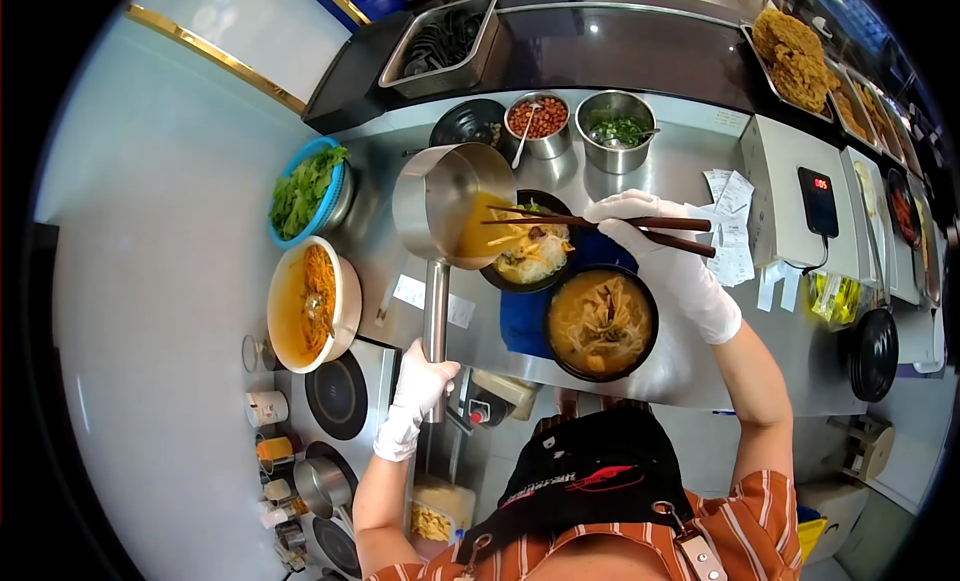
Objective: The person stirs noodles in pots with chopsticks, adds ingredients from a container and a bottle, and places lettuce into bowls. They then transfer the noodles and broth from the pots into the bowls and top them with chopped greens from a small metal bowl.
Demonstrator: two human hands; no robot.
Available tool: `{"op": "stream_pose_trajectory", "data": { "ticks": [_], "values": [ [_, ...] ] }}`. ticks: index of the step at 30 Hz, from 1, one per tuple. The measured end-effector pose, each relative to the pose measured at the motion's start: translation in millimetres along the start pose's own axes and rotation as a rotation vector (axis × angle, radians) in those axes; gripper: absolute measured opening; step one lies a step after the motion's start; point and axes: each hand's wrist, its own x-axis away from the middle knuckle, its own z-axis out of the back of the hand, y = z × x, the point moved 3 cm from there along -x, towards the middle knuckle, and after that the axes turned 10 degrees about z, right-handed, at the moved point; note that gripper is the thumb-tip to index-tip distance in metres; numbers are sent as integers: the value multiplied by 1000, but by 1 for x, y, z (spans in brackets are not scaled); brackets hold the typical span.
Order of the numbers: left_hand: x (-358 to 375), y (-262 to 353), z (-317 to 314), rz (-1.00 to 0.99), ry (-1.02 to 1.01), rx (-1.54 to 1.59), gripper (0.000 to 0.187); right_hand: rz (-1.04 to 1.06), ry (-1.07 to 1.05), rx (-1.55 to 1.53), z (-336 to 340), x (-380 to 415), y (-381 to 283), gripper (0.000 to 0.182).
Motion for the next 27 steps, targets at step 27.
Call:
{"op": "stream_pose_trajectory", "data": {
  "ticks": [27],
  "values": [
    [-4, 7, 2, -34, 36, -110, 45, 35, 44, 66, 18, -2, -9, 12]
  ]
}}
